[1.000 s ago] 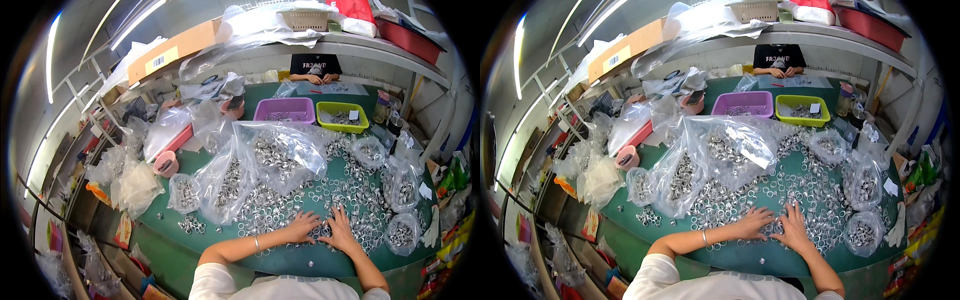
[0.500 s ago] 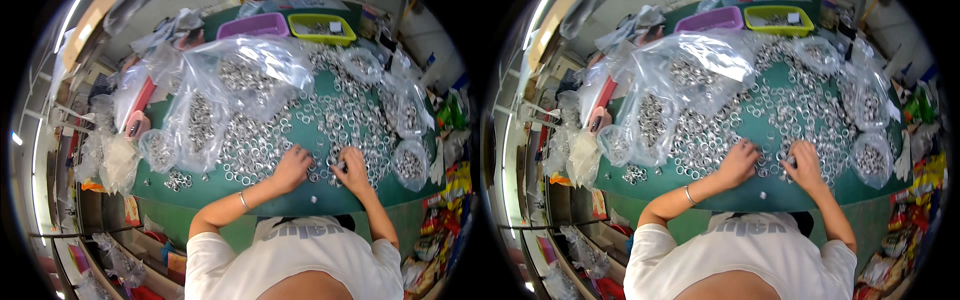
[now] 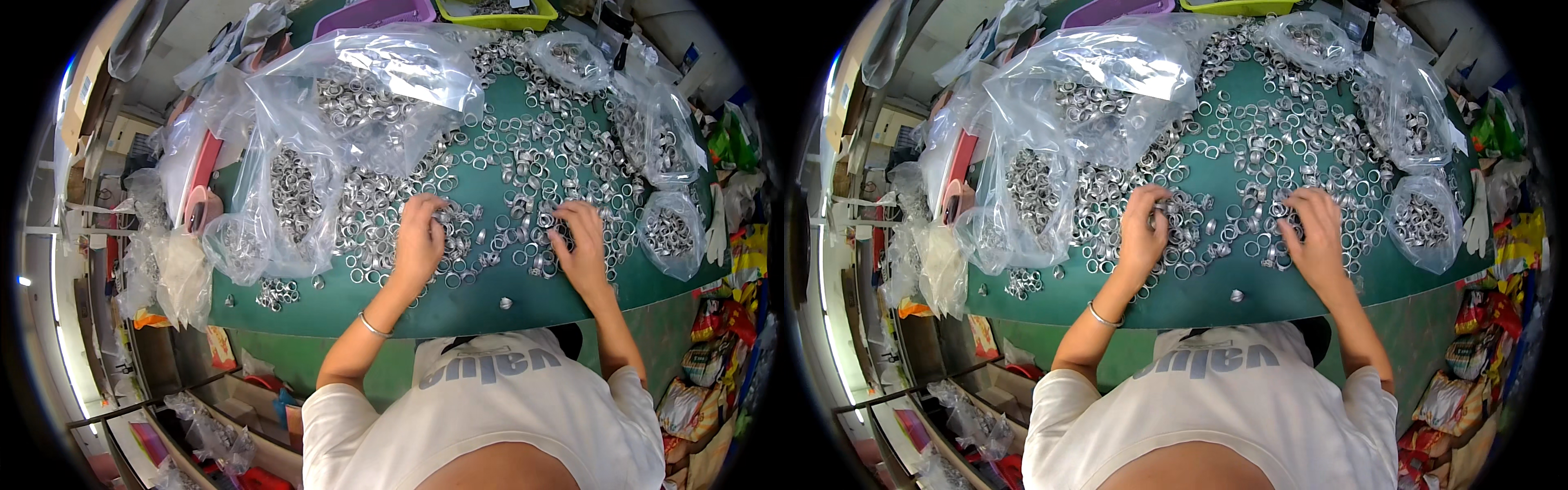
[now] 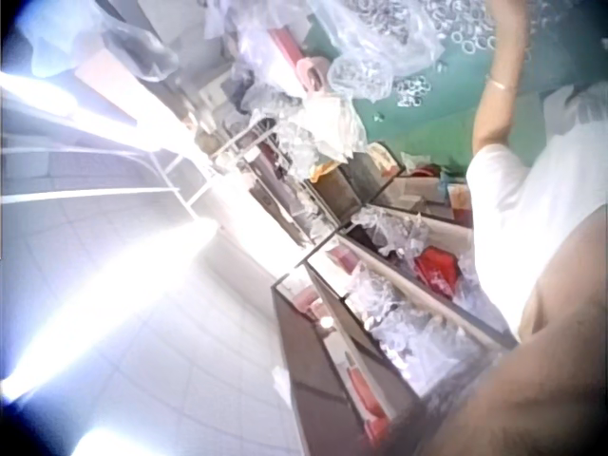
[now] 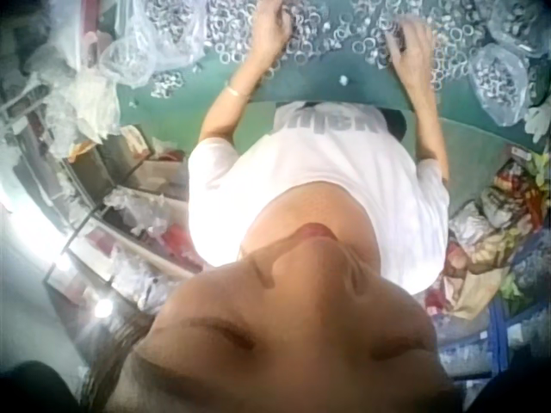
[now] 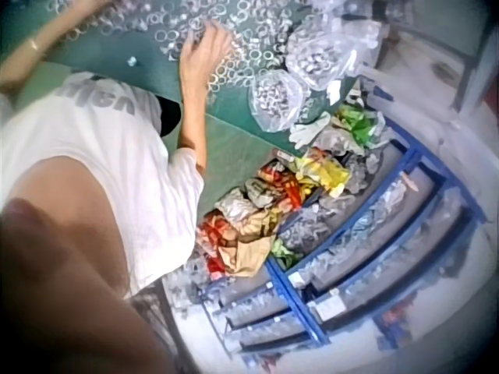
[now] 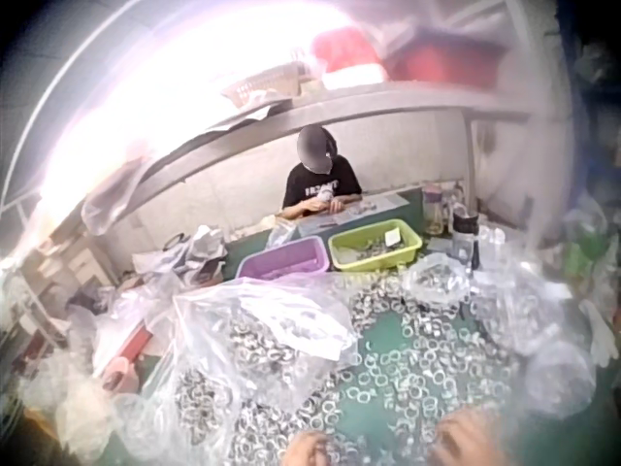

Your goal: The person picks up metal rings from a large pile on a green table and moves them into smaller groups by hand.

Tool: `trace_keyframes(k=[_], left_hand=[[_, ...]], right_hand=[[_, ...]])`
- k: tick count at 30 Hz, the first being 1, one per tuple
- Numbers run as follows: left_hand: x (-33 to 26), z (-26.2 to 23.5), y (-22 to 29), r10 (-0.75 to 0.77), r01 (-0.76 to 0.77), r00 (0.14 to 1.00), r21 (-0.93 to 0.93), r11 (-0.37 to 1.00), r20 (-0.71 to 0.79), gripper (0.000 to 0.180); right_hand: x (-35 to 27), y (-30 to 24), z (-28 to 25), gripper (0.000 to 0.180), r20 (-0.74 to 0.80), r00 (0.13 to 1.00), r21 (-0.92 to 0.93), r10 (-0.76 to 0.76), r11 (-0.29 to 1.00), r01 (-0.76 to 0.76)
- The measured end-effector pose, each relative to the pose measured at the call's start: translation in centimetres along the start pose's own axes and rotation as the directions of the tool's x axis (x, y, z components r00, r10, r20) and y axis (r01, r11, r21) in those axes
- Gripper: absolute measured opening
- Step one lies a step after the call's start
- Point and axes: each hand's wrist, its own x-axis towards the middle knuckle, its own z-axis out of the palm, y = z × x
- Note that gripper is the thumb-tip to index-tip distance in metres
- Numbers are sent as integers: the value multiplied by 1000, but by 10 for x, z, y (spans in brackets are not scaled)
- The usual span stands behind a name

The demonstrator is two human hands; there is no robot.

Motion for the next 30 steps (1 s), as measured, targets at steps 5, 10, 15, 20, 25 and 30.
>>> trace_keyframes(k=[5, 10, 15, 20, 25, 30], left_hand=[[-1, 14, 22, 58, -94, 987, 257, 962, 147, 33], [-1, 22, 26, 119, -168, 979, 336, 927, 163, 31], [-6, 40, 32, 112, -201, 950, 297, 933, 291, 32], [-2, 58, 31, 62, -233, 931, 455, 860, 359, 28], [-6, 52, 27, 82, -288, 898, 437, 852, 432, 29], [6, 47, 22, 154, -233, 957, 331, 914, 247, 31]], right_hand=[[-3, -3, 12, 29, 188, 971, -81, -146, 983, 163], [-7, 12, 1, 17, 93, 991, -93, -93, 990, 102], [11, 13, 12, 20, -76, 996, -44, 42, 998, -46], [33, 6, 38, 29, 107, 994, -261, 6, 965, 22], [33, 12, 27, 31, 95, 995, -105, -10, 994, 20], [26, 22, 11, 30, 198, 873, 819, 446, 414, -398]])
